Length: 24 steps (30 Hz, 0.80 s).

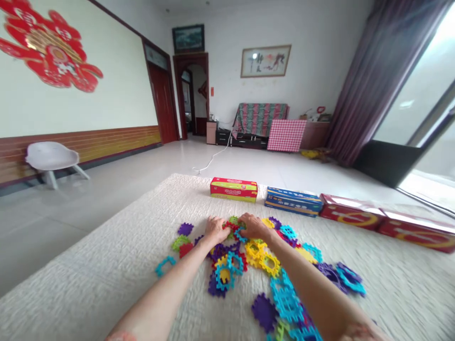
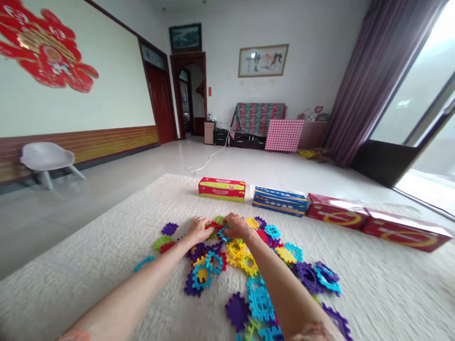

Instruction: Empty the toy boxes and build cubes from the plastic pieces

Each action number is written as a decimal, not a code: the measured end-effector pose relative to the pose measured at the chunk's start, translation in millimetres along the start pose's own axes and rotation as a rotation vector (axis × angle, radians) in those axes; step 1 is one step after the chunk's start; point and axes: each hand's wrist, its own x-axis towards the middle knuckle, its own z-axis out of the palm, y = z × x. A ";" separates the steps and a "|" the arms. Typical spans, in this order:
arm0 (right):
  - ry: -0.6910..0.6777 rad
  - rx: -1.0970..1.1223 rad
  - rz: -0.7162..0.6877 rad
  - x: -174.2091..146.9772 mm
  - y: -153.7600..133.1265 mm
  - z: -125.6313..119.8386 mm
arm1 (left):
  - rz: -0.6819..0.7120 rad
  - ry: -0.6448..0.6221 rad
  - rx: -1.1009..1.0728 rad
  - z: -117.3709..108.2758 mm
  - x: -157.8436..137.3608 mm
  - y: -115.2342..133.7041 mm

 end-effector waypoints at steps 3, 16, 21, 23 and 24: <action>0.009 -0.008 0.035 -28.8 19.4 -5.4 | 0.047 -0.017 -0.022 14.8 -1.1 31.4; 0.096 -0.098 0.488 -118.5 60.2 -25.3 | 0.087 0.001 -0.079 -30.2 -28.6 45.7; 0.215 0.008 0.226 -107.0 -16.0 -24.3 | -0.168 0.066 0.011 -75.9 -55.1 -54.9; 0.215 0.096 0.029 -95.2 -63.4 -13.8 | -0.283 0.027 0.031 -82.1 -69.0 -84.9; 0.207 0.108 -0.059 -89.1 -86.6 -6.6 | -0.319 -0.010 0.034 -82.0 -75.6 -95.2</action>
